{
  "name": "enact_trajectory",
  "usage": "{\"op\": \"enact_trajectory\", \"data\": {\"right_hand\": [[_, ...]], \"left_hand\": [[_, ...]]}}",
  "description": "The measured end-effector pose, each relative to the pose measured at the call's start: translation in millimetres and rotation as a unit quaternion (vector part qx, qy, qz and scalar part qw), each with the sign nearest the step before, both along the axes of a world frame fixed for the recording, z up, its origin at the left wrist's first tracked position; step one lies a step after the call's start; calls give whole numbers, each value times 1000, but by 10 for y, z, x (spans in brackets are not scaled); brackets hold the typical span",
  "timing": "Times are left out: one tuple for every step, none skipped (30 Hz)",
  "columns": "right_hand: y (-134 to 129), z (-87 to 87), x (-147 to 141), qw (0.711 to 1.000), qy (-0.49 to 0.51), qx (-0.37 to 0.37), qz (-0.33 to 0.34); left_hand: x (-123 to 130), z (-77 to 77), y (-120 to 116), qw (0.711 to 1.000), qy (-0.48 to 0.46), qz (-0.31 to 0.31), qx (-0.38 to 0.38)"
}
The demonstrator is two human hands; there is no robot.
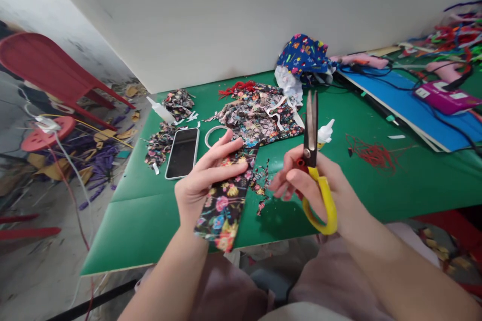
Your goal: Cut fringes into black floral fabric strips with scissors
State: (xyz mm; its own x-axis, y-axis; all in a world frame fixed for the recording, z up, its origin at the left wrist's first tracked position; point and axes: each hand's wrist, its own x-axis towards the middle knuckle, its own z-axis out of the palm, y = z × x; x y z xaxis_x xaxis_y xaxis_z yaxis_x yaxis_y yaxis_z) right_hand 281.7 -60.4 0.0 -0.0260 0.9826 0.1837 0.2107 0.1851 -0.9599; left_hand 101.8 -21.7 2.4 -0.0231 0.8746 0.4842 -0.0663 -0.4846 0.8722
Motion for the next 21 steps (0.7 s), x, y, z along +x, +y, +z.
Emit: {"op": "enact_trajectory", "data": {"right_hand": [[-7, -10, -27, 997, 60, -34, 30], [-13, -15, -61, 990, 109, -65, 55], [-19, -15, -99, 983, 144, -87, 72], [-22, -8, -138, 977, 167, -101, 82], [-23, 3, -175, 975, 177, -107, 83], [-21, 17, -208, 975, 178, -108, 79], [-15, 31, -233, 976, 175, -107, 69], [-7, 45, -250, 978, 170, -104, 57], [3, 55, -256, 981, 162, -99, 46], [14, 62, -253, 983, 152, -93, 37], [25, 64, -241, 986, 140, -86, 29], [35, 63, -221, 989, 123, -75, 20], [42, 57, -196, 993, 100, -63, 12], [45, 49, -168, 996, 70, -51, 5], [45, 39, -140, 999, 33, -39, -2], [41, 29, -115, 1000, -8, -28, -7], [35, 22, -93, 999, -51, -17, -8], [28, 18, -77, 996, -90, -8, -5], [21, 19, -66, 993, -119, 3, -2], [17, 27, -61, 991, -136, 12, 1], [16, 40, -57, 990, -140, 21, 2]], "left_hand": [[3, -11, 6, 999, 20, -7, 28], [0, -25, 11, 997, 51, -19, 53], [-9, -43, 15, 993, 83, -27, 80], [-21, -65, 18, 988, 118, -36, 94], [-35, -89, 21, 982, 148, -43, 109], [-47, -113, 23, 977, 168, -48, 125], [-55, -137, 26, 972, 185, -55, 132], [-58, -157, 29, 970, 193, -60, 135], [-54, -174, 34, 969, 195, -63, 135], [-46, -186, 40, 971, 194, -64, 127], [-33, -195, 48, 975, 187, -59, 110], [-18, -200, 57, 981, 167, -48, 82], [-4, -204, 68, 989, 137, -39, 43], [9, -208, 78, 994, 99, -43, -12], [19, -210, 88, 993, 63, -63, -75], [26, -213, 94, 986, 31, -95, -135], [31, -216, 97, 974, 14, -133, -183], [34, -218, 97, 961, 9, -170, -220], [36, -220, 94, 949, 8, -196, -245], [38, -220, 90, 942, 4, -211, -260], [39, -218, 85, 938, -5, -215, -270]]}}
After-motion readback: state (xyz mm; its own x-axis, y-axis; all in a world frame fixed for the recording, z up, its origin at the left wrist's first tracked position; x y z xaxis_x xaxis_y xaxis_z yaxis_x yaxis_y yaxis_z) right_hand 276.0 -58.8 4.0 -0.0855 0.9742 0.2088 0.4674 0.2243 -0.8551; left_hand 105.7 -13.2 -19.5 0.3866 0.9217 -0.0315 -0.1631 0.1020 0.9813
